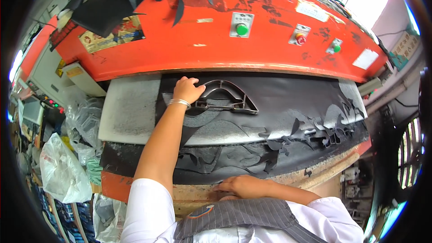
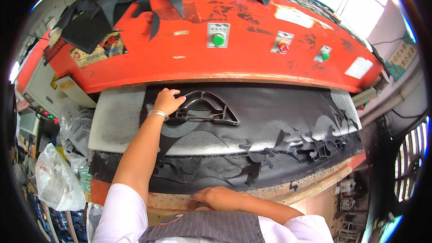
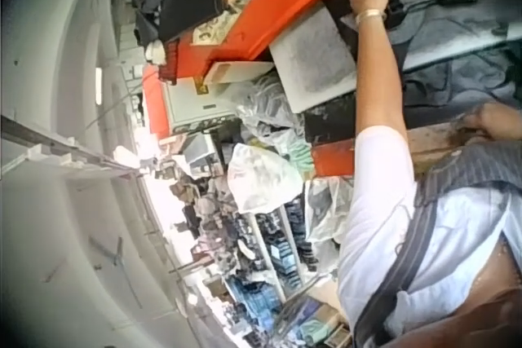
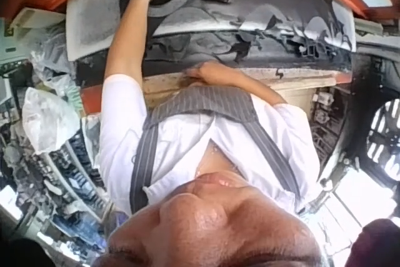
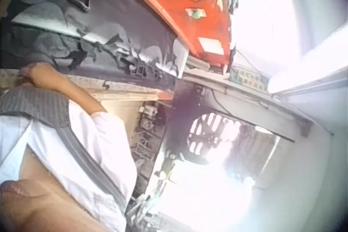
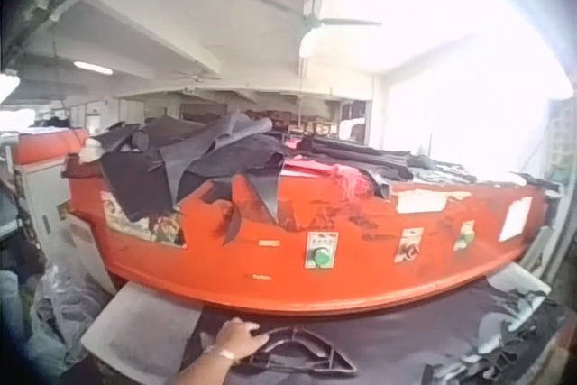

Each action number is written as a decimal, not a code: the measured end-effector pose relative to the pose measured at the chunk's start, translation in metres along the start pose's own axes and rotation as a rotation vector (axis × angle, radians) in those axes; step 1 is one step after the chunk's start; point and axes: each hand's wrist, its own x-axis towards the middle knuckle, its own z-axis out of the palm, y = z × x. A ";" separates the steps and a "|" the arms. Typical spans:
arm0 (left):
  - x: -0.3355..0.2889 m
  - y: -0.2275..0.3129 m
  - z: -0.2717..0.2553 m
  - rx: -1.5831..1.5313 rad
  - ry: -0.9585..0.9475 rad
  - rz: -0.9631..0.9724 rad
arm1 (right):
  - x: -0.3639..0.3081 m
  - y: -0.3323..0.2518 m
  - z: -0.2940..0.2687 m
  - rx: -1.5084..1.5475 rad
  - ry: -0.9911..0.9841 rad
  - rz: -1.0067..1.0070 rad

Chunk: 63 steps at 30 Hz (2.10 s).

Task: Operating an industrial hydraulic press to cut shoe components from sheets of black material using metal dies.

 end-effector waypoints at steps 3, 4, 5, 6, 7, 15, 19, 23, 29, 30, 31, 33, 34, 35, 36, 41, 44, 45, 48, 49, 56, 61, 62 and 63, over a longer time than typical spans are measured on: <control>0.015 -0.024 0.019 0.045 -0.077 0.107 | -0.013 0.003 0.000 0.026 0.073 0.083; 0.015 -0.032 0.026 -0.002 -0.030 0.124 | -0.017 0.001 -0.004 0.044 0.098 0.142; 0.008 -0.021 0.029 0.014 0.017 0.152 | -0.022 0.001 -0.007 0.063 0.133 0.215; 0.006 -0.017 0.029 -0.006 0.069 0.224 | -0.024 0.000 -0.012 0.068 0.153 0.233; -0.002 -0.017 0.022 -0.076 0.151 0.306 | -0.026 -0.004 -0.017 0.102 0.181 0.278; -0.101 -0.004 -0.027 -0.506 0.177 0.338 | -0.008 0.028 -0.014 0.820 0.519 0.331; -0.166 0.043 -0.064 -0.724 0.427 0.321 | 0.005 0.019 -0.038 0.948 0.681 0.065; -0.186 0.105 -0.067 -0.300 0.442 0.683 | 0.012 -0.011 -0.067 1.115 0.922 -0.339; -0.186 0.173 0.039 -0.633 0.274 0.590 | -0.042 0.033 -0.156 0.583 0.959 -0.164; -0.174 0.189 0.039 -0.388 0.234 0.637 | -0.060 0.056 -0.177 0.368 0.909 -0.093; -0.164 0.186 0.051 -0.373 0.195 0.518 | -0.073 0.072 -0.196 0.078 0.811 -0.004; -0.147 0.170 0.085 -0.338 0.180 0.283 | -0.086 0.095 -0.218 -0.402 0.635 0.210; -0.138 0.162 0.100 -0.322 0.198 0.173 | -0.087 0.108 -0.228 -0.524 0.559 0.199; -0.131 0.159 0.112 -0.321 0.183 0.107 | -0.084 0.119 -0.233 -0.591 0.483 0.232; -0.127 0.151 0.124 -0.264 0.168 0.103 | -0.078 0.127 -0.235 -0.657 0.406 0.260; -0.136 0.156 0.154 -0.072 0.204 0.032 | -0.065 0.149 -0.238 -0.715 0.221 0.268; -0.138 0.159 0.155 -0.089 0.242 0.050 | -0.063 0.160 -0.228 -0.746 0.236 0.232; -0.139 0.160 0.155 -0.100 0.232 0.040 | -0.064 0.164 -0.223 -0.777 0.254 0.221; -0.138 0.161 0.156 -0.097 0.232 0.037 | -0.080 0.178 -0.210 -0.836 0.491 0.100; -0.141 0.155 0.152 -0.091 0.231 0.020 | -0.087 0.167 -0.205 -0.729 0.507 0.151; -0.135 0.160 0.153 -0.060 0.239 0.014 | -0.134 0.193 -0.172 -0.507 0.851 0.408; -0.137 0.161 0.155 -0.117 0.213 0.004 | -0.127 0.196 -0.166 -0.489 0.959 0.442; -0.137 0.160 0.155 -0.114 0.221 0.000 | -0.128 0.196 -0.164 -0.490 0.956 0.432; -0.139 0.159 0.155 -0.122 0.228 0.008 | -0.128 0.197 -0.163 -0.505 0.964 0.424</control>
